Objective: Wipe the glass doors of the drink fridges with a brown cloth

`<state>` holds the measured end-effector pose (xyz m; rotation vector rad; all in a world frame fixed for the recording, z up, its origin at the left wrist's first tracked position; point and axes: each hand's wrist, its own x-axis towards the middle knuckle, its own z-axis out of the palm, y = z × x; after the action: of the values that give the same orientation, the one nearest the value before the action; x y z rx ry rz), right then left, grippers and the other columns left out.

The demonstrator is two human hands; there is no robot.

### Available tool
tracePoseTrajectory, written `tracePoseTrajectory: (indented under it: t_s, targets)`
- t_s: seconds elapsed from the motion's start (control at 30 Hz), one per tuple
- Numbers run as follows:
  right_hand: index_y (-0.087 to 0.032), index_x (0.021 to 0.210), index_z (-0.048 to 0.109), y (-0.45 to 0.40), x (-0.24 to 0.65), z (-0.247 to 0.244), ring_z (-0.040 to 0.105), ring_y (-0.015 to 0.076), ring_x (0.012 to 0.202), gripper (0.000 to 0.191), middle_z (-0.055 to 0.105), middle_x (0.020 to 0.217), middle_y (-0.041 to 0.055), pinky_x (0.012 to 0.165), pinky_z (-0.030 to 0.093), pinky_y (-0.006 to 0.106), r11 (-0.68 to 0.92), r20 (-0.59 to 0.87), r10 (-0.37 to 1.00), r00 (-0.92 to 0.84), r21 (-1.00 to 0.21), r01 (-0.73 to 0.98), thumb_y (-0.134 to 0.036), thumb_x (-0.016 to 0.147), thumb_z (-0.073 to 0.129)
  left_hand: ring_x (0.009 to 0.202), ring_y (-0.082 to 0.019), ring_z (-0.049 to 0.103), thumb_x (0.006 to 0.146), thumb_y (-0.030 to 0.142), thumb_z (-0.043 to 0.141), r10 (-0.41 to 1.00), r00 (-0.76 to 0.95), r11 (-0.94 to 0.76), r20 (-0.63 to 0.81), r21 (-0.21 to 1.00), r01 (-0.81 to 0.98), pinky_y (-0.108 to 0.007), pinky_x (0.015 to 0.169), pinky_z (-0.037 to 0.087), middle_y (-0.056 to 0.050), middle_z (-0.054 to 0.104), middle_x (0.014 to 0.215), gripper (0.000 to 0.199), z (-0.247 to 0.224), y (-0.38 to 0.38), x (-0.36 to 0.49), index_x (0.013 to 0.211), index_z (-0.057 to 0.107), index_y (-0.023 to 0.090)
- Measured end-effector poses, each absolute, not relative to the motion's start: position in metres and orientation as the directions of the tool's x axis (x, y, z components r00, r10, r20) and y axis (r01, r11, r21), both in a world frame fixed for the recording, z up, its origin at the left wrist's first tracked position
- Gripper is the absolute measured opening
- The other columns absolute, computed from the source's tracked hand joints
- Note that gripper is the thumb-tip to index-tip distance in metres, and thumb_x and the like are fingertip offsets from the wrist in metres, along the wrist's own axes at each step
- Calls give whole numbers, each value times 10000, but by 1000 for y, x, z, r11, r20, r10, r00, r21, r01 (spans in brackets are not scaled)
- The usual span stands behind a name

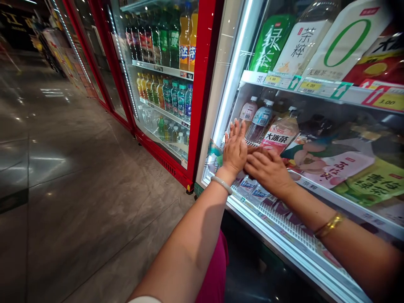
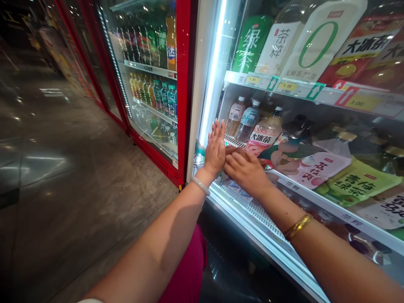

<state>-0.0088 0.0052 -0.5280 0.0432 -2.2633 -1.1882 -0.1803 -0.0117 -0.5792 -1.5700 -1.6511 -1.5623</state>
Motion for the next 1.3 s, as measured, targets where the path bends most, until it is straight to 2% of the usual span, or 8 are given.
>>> tracePoseTrajectory:
  t_s: [0.07,0.3,0.5,0.6,0.73,0.9,1.13,1.3]
  targets:
    - [-263,1057,707,6,-8,-529,563,177,1120,168,756,1192,-8,1054,323,392,599,427,-299,-853,780,181,-176,993,578,1649,-195,30,1098,302,178,454,-283,-239,845,422,875,-529,1345,164,-25,151,1792,627,-581,-10,-182,1700,7,324]
    - [-289,1257,664,27,-35,-483,495,255,1293,270,672,1405,37,1035,262,470,656,760,-97,-643,535,533,-357,1062,491,1652,-171,37,1102,344,51,431,-325,-203,842,442,874,-480,1355,96,-43,179,1787,608,-583,-7,-181,1705,37,271]
    - [-307,1184,655,1,-53,-521,553,218,1243,276,702,1327,24,1035,311,451,765,604,32,-796,498,409,-252,1069,410,1647,-136,26,1094,394,-47,401,-487,-190,776,590,784,-436,1352,113,-59,186,1785,627,-589,-7,-191,1704,21,271]
    - [-311,1148,672,0,-11,-527,568,194,1210,242,728,1255,-3,1053,321,421,744,501,-42,-864,593,308,-234,1053,463,1650,-153,25,1107,440,37,430,-464,-198,774,583,788,-460,1350,99,-76,157,1789,622,-590,-10,-188,1702,89,267]
    - [-309,1138,712,15,48,-509,566,197,1226,176,740,1274,-8,1046,314,392,581,563,-239,-791,736,348,-289,1016,587,1655,-184,11,1110,456,142,465,-344,-243,816,491,836,-507,1349,84,-88,119,1792,630,-586,-14,-164,1703,67,259]
    - [-284,1148,724,15,44,-512,574,235,1171,242,741,1245,39,1006,312,403,559,826,-187,-531,534,634,-415,948,688,1658,-224,8,1081,286,225,488,-176,-306,855,357,883,-522,1353,117,-94,96,1797,676,-585,-20,-117,1701,-30,199]
    - [-285,1292,670,2,110,-559,621,233,1170,333,739,1260,59,1048,397,410,571,668,-128,-733,654,496,-259,960,656,1659,-215,-6,1001,249,340,550,-1,-297,835,197,934,-477,1361,106,-125,160,1784,731,-596,-29,-87,1682,127,90]
    - [-287,1177,712,6,155,-536,641,297,1182,330,724,1274,85,993,454,453,614,867,-80,-493,432,661,-332,861,793,1663,-212,28,1000,257,341,543,104,-360,833,119,925,-481,1355,123,-128,205,1772,704,-596,-27,-67,1673,194,107]
